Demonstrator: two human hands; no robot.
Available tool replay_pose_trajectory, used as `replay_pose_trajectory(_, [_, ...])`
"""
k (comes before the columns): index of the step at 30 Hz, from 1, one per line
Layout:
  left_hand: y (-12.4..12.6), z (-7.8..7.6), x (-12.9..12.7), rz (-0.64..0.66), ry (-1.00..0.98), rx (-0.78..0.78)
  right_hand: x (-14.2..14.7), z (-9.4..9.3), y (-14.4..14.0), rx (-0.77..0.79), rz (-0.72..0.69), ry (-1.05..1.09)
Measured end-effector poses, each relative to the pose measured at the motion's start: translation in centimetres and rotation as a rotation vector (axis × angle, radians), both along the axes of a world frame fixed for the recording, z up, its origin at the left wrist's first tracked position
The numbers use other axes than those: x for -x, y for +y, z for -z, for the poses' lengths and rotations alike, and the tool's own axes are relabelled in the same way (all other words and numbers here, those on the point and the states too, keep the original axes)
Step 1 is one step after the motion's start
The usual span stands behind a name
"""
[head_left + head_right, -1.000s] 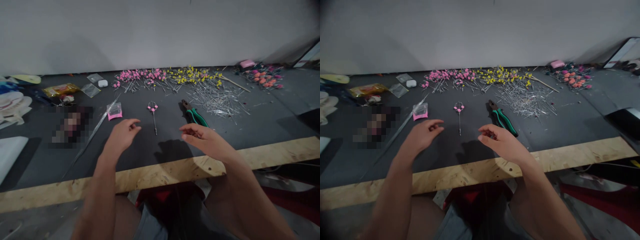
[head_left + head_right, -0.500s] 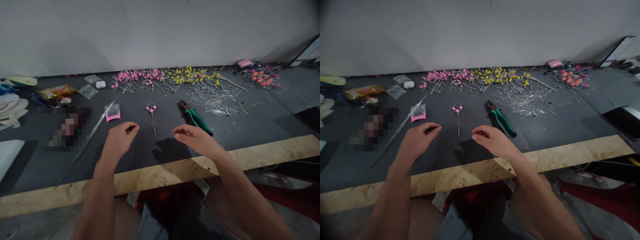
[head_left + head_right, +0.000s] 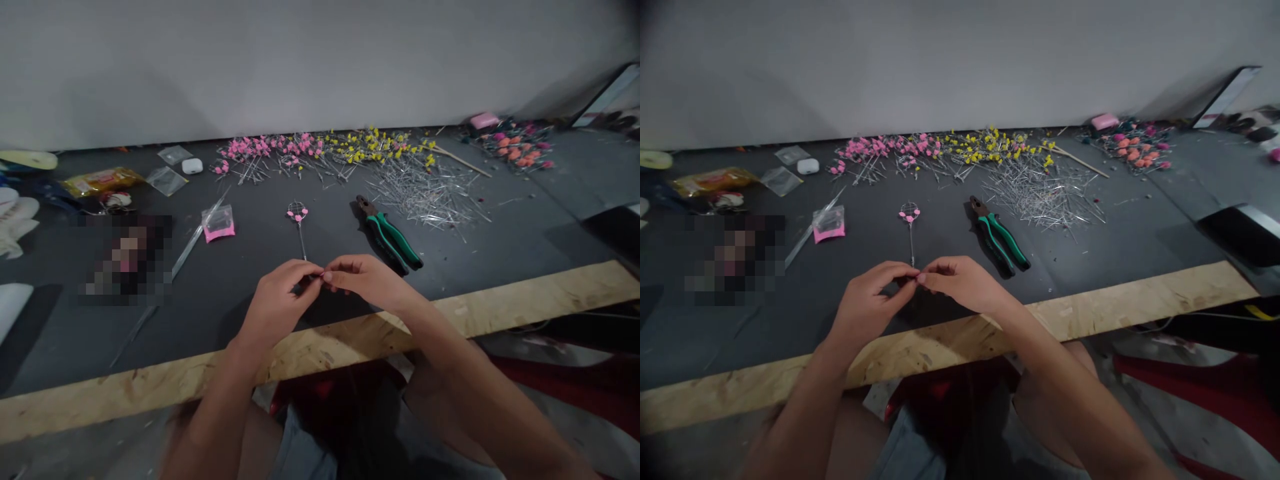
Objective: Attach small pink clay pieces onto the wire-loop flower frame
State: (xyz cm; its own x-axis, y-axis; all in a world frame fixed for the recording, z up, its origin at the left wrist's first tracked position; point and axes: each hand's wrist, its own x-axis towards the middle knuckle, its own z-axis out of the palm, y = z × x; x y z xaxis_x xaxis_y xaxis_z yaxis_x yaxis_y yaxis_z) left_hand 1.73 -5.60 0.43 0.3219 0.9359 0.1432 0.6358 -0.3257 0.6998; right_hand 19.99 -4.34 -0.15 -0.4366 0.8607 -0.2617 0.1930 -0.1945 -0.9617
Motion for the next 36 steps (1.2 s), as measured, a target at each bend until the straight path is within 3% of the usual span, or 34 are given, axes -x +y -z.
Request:
replay_pose_trajectory(16, [-0.4, 0.1, -0.4, 0.06, 0.004, -0.042, 0.1, 0.2, 0.0, 0.057, 0.031, 0.043])
replay_pose_trajectory(26, [-0.4, 0.6, -0.6, 0.043, 0.042, -0.224, 0.3, 0.3, 0.1, 0.081, 0.078, 0.113])
replay_pose_trajectory(36, [1.4, 0.3, 1.5, -0.151, 0.099, -0.108, -0.6, 0.4, 0.6, 0.094, 0.137, 0.235])
